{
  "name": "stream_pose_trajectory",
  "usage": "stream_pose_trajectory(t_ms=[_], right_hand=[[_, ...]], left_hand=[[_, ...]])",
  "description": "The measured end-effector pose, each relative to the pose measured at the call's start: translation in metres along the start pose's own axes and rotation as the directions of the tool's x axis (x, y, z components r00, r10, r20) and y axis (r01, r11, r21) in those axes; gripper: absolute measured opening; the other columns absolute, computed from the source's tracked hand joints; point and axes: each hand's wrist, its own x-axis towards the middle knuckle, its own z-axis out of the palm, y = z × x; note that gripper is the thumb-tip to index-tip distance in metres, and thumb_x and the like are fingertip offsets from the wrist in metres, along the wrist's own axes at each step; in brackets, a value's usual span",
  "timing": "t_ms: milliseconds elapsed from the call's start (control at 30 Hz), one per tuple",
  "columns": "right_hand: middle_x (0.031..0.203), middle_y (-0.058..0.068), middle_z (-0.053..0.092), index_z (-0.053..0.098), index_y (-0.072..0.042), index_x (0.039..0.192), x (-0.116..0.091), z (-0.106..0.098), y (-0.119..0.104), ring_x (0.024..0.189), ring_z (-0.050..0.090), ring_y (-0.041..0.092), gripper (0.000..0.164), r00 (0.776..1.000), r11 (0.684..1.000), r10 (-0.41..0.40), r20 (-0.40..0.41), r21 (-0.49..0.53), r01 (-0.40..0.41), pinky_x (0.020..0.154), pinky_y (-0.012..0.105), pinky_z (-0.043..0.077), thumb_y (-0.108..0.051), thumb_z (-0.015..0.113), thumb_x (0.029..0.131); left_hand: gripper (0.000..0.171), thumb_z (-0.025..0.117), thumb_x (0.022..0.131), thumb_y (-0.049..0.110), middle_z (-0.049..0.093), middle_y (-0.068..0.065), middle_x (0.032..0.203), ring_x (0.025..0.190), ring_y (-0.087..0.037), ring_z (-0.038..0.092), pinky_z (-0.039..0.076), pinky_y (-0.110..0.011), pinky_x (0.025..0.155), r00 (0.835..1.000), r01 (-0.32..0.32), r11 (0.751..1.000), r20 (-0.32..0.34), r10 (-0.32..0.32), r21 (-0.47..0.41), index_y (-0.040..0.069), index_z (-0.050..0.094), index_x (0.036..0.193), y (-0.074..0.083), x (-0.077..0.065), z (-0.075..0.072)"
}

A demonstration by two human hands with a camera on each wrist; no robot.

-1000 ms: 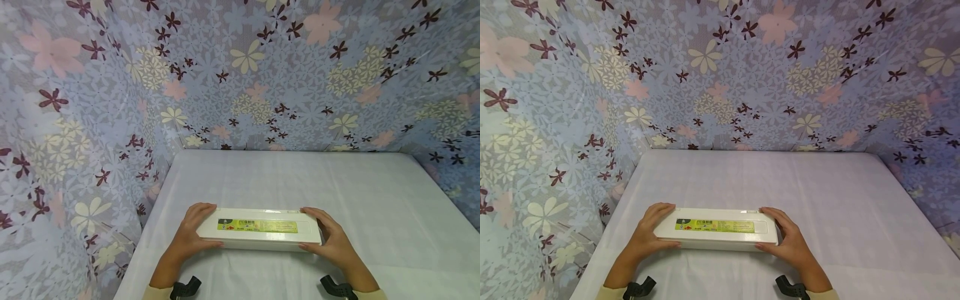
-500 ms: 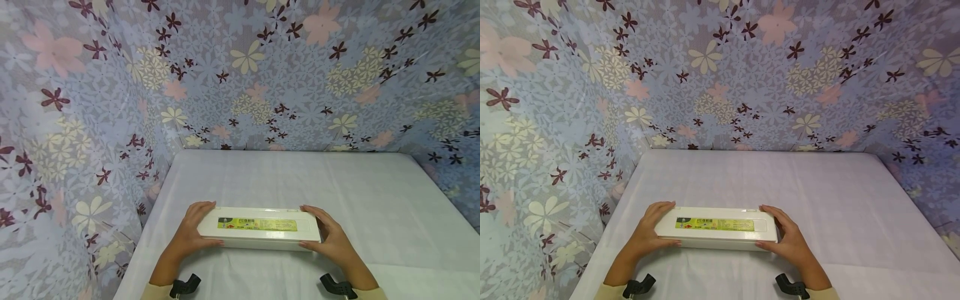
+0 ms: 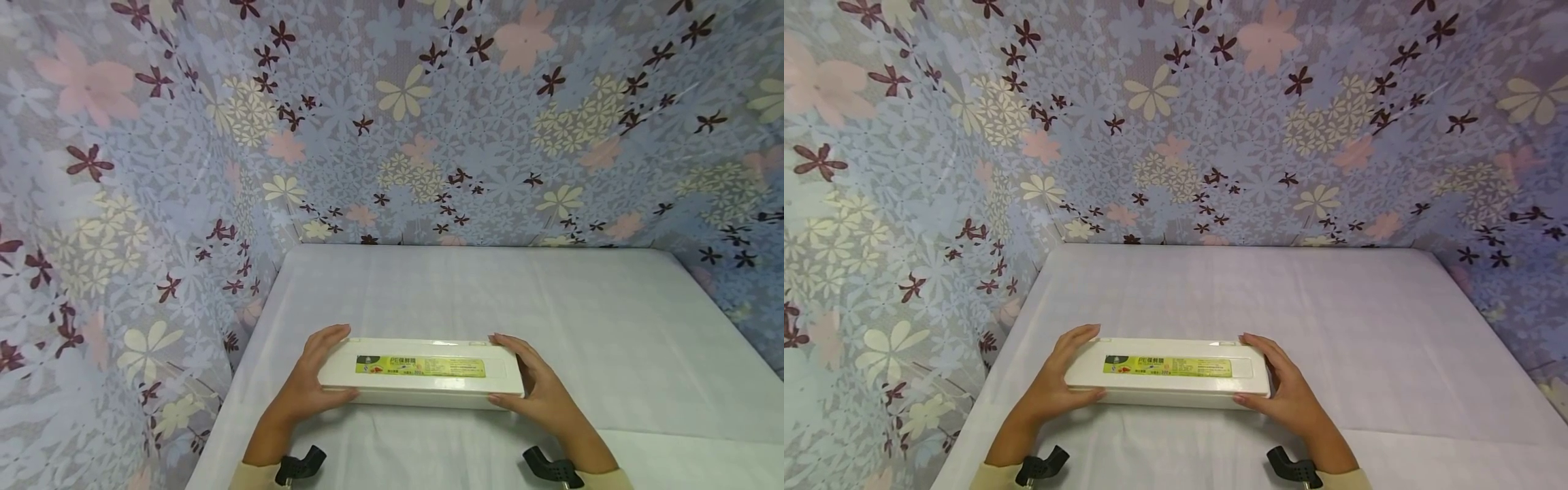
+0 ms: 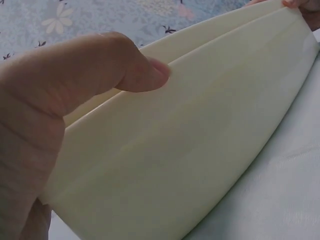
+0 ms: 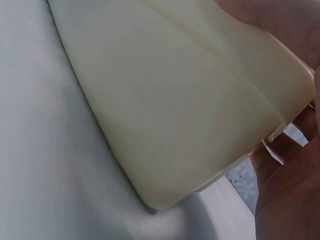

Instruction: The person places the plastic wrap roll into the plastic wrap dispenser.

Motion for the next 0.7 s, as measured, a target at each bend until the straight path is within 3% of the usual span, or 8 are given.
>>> stream_pose_trajectory(t_ms=[200,433,700], right_hand=[[0.157,0.026,0.04,0.042,-0.007,0.16,0.0005,0.0003,-0.0019,0.146,0.039,0.017,0.101,1.0,1.0,-0.027,-0.006,-0.004,0.027,0.114,0.021,0.031,0.002,0.095,0.074],[0.159,0.018,0.042,0.042,-0.009,0.16,0.0001,-0.0005,-0.0022,0.148,0.038,0.019,0.104,0.999,0.999,-0.038,-0.005,0.02,0.038,0.115,0.022,0.031,0.004,0.096,0.073],[0.161,0.019,0.04,0.04,-0.007,0.161,0.0,-0.0022,0.0006,0.15,0.034,0.024,0.107,1.0,0.999,-0.017,0.006,0.046,0.017,0.117,0.026,0.029,0.006,0.096,0.071]], left_hand=[[0.106,0.102,0.067,0.021,0.044,-0.006,0.16,0.148,-0.031,0.037,0.025,-0.04,0.12,1.0,-0.014,0.999,-0.013,0.013,-0.037,0.015,0.048,0.159,0.0002,-0.0012,-0.0012],[0.107,0.104,0.066,0.017,0.043,-0.017,0.16,0.149,-0.034,0.036,0.024,-0.038,0.122,0.999,-0.049,0.997,-0.026,0.047,-0.059,0.012,0.049,0.157,0.0015,-0.0015,-0.0025],[0.108,0.104,0.063,0.013,0.044,-0.016,0.16,0.147,-0.037,0.037,0.025,-0.036,0.121,0.995,-0.087,0.994,-0.051,0.084,-0.058,0.008,0.049,0.156,-0.0022,-0.0025,-0.0017]])
